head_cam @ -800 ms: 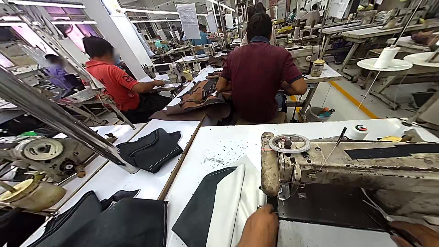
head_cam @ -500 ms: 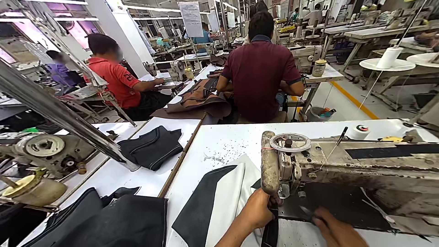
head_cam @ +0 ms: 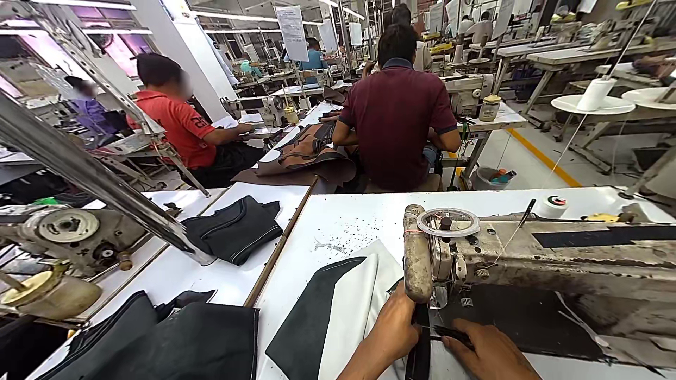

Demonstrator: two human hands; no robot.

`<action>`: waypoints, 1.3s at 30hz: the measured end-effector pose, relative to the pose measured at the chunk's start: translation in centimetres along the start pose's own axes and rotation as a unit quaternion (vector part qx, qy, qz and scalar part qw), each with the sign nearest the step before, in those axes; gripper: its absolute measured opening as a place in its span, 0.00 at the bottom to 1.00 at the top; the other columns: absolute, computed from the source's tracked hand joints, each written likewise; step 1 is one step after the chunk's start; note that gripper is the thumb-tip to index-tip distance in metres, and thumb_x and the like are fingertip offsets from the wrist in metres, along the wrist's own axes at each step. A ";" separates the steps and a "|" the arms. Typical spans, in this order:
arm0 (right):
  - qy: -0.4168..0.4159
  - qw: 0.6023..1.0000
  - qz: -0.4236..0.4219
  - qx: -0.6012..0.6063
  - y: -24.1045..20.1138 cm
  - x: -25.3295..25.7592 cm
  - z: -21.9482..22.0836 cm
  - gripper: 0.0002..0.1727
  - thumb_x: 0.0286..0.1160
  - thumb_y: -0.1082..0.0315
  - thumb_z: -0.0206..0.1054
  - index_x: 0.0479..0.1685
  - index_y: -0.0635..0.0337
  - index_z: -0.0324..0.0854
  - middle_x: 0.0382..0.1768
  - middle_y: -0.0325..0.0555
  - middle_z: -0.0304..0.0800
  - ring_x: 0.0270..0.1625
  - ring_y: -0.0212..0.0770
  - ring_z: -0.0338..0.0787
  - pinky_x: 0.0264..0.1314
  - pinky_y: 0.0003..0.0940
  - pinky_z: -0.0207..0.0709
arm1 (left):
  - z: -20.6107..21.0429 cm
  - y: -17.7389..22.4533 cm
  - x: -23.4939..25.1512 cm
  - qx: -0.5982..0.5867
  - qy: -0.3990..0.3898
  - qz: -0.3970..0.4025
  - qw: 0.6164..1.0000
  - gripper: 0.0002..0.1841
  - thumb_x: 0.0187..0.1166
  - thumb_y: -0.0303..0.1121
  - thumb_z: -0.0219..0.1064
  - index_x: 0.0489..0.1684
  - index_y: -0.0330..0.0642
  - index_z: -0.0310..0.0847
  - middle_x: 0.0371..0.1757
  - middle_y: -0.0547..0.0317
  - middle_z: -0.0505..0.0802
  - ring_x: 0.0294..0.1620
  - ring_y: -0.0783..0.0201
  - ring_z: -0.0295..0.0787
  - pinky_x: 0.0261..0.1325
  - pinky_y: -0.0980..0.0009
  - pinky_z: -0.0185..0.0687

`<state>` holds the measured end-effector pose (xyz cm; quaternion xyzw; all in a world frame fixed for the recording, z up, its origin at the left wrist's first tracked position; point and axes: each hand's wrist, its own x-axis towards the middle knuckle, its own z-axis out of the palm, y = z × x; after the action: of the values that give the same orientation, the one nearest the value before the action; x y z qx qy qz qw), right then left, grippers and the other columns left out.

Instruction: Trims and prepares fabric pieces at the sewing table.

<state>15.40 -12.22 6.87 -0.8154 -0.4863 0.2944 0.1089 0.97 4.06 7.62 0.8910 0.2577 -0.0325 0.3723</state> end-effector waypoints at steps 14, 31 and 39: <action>0.028 0.986 -0.055 -0.155 -2.9 -0.5 0.1 0.19 0.86 0.49 0.59 0.50 0.54 0.86 0.35 0.57 0.92 0.44 0.62 0.94 0.42 0.59 0.81 | 1.7 -3.6 -3.0 -0.034 0.117 0.051 0.991 0.21 0.66 0.32 0.77 0.59 0.42 0.83 0.47 0.54 0.88 0.42 0.60 0.87 0.48 0.63 0.86; 0.054 0.995 -0.068 0.039 -2.5 -0.5 3.6 0.22 0.85 0.49 0.63 0.59 0.60 0.76 0.31 0.53 0.88 0.40 0.57 0.92 0.43 0.56 0.82 | 2.4 -5.2 -2.3 0.217 0.133 0.204 0.945 0.11 0.89 0.29 0.53 0.46 0.39 0.83 0.45 0.48 0.87 0.50 0.52 0.89 0.55 0.62 0.87; 0.070 0.991 -0.071 0.093 -0.5 -0.9 2.9 0.22 0.84 0.49 0.64 0.56 0.61 0.79 0.30 0.53 0.88 0.37 0.57 0.91 0.41 0.59 0.82 | -0.2 -2.8 -2.3 0.122 0.021 0.120 0.985 0.26 0.79 0.28 0.62 0.79 0.36 0.70 0.73 0.42 0.83 0.70 0.46 0.84 0.71 0.51 0.81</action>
<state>13.04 -13.09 5.13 -0.7837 -0.5045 0.2725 0.2389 -2.40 4.90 6.55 0.9547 0.1506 0.0000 0.2567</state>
